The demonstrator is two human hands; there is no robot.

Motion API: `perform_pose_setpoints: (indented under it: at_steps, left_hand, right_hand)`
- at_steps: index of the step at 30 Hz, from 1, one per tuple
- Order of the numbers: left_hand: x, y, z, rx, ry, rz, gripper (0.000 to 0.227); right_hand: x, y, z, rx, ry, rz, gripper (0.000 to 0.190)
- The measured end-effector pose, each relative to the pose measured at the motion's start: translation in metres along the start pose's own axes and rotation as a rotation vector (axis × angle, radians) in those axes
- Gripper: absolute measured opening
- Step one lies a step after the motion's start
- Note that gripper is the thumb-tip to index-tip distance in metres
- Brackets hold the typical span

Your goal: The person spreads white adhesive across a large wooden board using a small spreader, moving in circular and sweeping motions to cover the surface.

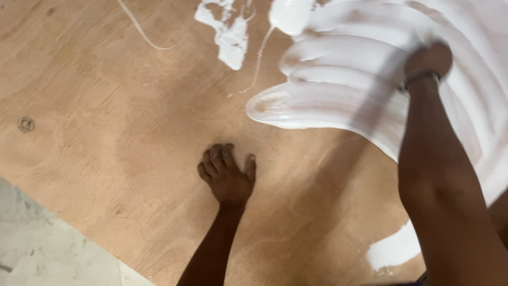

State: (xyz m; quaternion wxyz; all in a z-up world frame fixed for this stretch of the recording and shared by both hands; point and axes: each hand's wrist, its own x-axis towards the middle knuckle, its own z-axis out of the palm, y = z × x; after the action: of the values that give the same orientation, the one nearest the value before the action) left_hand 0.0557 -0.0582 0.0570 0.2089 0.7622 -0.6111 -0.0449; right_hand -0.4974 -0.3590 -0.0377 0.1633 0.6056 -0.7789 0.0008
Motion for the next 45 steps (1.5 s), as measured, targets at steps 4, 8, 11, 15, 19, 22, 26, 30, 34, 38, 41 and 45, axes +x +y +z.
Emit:
perform_pose_setpoints:
  at_steps: [4,8,11,15,19,22,26,30,34,38,41,45]
  left_hand:
    - [0.000,0.001,0.000,-0.007,-0.032,-0.018,0.056]
    - [0.000,0.001,-0.001,0.030,-0.026,-0.003,0.057]
    - [0.003,0.002,-0.004,0.040,-0.015,0.009,0.057]
    - [0.001,0.005,-0.009,0.022,0.025,0.033,0.052]
    - [-0.001,0.008,-0.010,0.033,0.046,0.035,0.050]
    - [-0.001,0.009,-0.010,0.046,0.063,0.040,0.050]
    - [-0.005,0.008,-0.006,0.038,0.094,0.050,0.049]
    - [-0.012,0.001,0.008,0.082,0.146,0.126,0.049]
    - [-0.019,-0.015,0.023,0.159,0.238,0.229,0.041]
    - [-0.021,-0.020,0.031,0.237,0.178,0.291,0.044]
    - [-0.036,0.013,0.055,0.135,0.103,-0.101,0.071]
    - [-0.103,0.117,0.114,0.233,-0.163,-0.109,0.087]
  right_hand:
    - [0.065,-0.207,0.008,0.028,0.252,-0.448,0.026]
    - [-0.030,-0.393,-0.055,0.409,0.021,-0.576,0.018]
    - [-0.117,-0.455,-0.154,0.572,-0.119,-0.730,0.024]
    - [-0.129,-0.426,-0.182,0.451,-0.155,-0.830,0.026]
    - [-0.064,-0.326,-0.120,0.309,-0.197,-0.748,0.016]
    - [-0.043,-0.185,-0.091,0.030,-0.212,-0.655,0.027]
    - [-0.099,0.010,-0.101,0.053,-0.430,-0.346,0.047]
    - [-0.249,0.122,-0.130,0.392,-0.405,0.093,0.026]
    - [-0.403,0.122,-0.149,0.514,-0.086,0.178,0.034]
    - [-0.507,0.058,-0.215,0.543,-0.129,0.251,0.026]
    - [-0.550,0.036,-0.282,0.401,-0.038,0.161,0.041]
    - [-0.547,0.058,-0.316,0.557,-0.210,0.136,0.039]
